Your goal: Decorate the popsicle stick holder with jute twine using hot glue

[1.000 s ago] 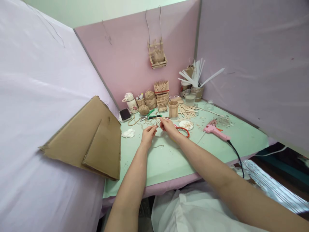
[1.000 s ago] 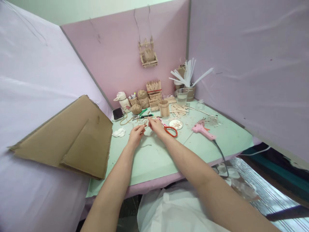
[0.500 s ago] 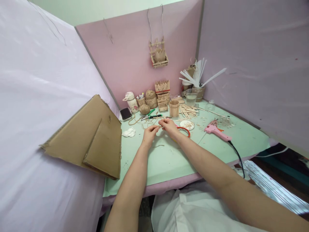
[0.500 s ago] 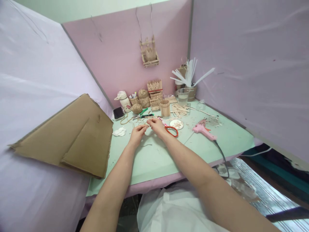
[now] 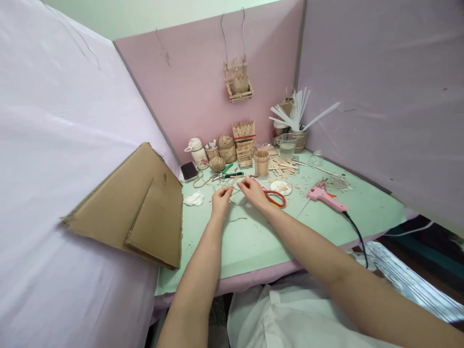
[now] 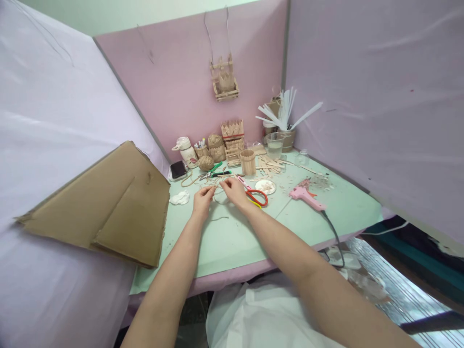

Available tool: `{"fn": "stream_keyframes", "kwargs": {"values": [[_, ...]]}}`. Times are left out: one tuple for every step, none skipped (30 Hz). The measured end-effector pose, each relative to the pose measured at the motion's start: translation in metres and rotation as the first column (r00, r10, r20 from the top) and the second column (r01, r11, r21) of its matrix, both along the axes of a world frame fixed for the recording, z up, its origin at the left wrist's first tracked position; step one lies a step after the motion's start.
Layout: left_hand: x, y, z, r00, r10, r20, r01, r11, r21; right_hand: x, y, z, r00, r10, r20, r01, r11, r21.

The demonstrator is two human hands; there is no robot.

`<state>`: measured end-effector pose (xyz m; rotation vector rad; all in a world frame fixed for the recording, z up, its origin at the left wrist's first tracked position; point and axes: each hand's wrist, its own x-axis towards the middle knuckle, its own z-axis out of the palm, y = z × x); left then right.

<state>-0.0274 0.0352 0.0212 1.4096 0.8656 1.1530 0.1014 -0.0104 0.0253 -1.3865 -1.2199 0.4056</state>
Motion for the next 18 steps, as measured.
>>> {"fn": "stream_keyframes", "kwargs": {"values": [[0.000, 0.000, 0.000, 1.000, 0.015, 0.002, -0.015, 1.000, 0.000, -0.001, -0.001, 0.000, 0.997, 0.012, 0.075, -0.017, 0.998, 0.063], [-0.001, 0.000, 0.000, 1.000, 0.023, 0.001, -0.023, 1.000, 0.000, -0.003, -0.003, 0.000, 0.989, 0.031, 0.146, -0.048, 0.992, 0.116], [-0.001, 0.000, 0.001, 1.000, 0.024, -0.001, -0.024, 1.000, 0.000, -0.004, -0.004, 0.000, 0.977, 0.050, 0.207, -0.083, 0.985, 0.152], [-0.001, -0.001, 0.001, 1.000, 0.020, -0.008, -0.020, 1.000, 0.002, -0.006, -0.005, 0.000, 0.964, 0.067, 0.256, -0.113, 0.979, 0.170], [-0.001, -0.002, 0.002, 1.000, 0.011, -0.016, -0.011, 1.000, 0.005, -0.006, -0.006, 0.000, 0.954, 0.077, 0.289, -0.133, 0.975, 0.179], [0.000, -0.003, 0.003, 1.000, 0.005, -0.023, -0.004, 1.000, 0.011, -0.007, -0.007, -0.001, 0.948, 0.080, 0.308, -0.142, 0.973, 0.184], [0.000, -0.004, 0.003, 1.000, 0.000, -0.028, 0.001, 1.000, 0.019, -0.007, -0.007, -0.001, 0.945, 0.078, 0.317, -0.144, 0.971, 0.190], [0.000, -0.004, 0.003, 0.999, -0.005, -0.033, 0.005, 1.000, 0.029, -0.006, -0.007, -0.001, 0.945, 0.073, 0.319, -0.141, 0.970, 0.196], [0.000, -0.004, 0.003, 0.999, -0.010, -0.040, 0.012, 0.999, 0.040, -0.006, -0.007, -0.002, 0.948, 0.068, 0.312, -0.136, 0.970, 0.202], [0.000, -0.004, 0.002, 0.999, -0.020, -0.050, 0.022, 0.998, 0.050, -0.005, -0.006, -0.002, 0.953, 0.065, 0.297, -0.129, 0.971, 0.203], [0.000, -0.003, 0.001, 0.998, -0.032, -0.061, 0.035, 0.998, 0.061, -0.004, -0.004, -0.002, 0.961, 0.063, 0.268, -0.118, 0.974, 0.194], [0.001, -0.003, 0.000, 0.996, -0.043, -0.074, 0.049, 0.996, 0.070, -0.004, -0.003, -0.002, 0.972, 0.061, 0.228, -0.103, 0.979, 0.177], [0.001, -0.002, -0.001, 0.995, -0.053, -0.084, 0.060, 0.995, 0.078, -0.004, -0.002, -0.003, 0.983, 0.060, 0.175, -0.088, 0.984, 0.153], [0.001, -0.001, -0.002, 0.994, -0.059, -0.091, 0.066, 0.994, 0.083, -0.004, 0.000, -0.003, 0.992, 0.061, 0.111, -0.075, 0.989, 0.127], [0.001, 0.000, -0.003, 0.994, -0.060, -0.094, 0.068, 0.994, 0.086, -0.004, 0.002, -0.003, 0.997, 0.065, 0.039, -0.069, 0.993, 0.097], [0.001, 0.000, -0.004, 0.994, -0.058, -0.096, 0.066, 0.994, 0.086, -0.005, 0.003, -0.004, 0.997, 0.072, -0.037, -0.069, 0.995, 0.067], [0.001, 0.000, -0.005, 0.994, -0.055, -0.098, 0.064, 0.994, 0.085, -0.005, 0.004, -0.004, 0.991, 0.079, -0.112, -0.075, 0.996, 0.039], [0.001, 0.001, -0.005, 0.993, -0.052, -0.102, 0.061, 0.995, 0.083, -0.006, 0.005, -0.005, 0.980, 0.086, -0.179, -0.084, 0.996, 0.014]]}}
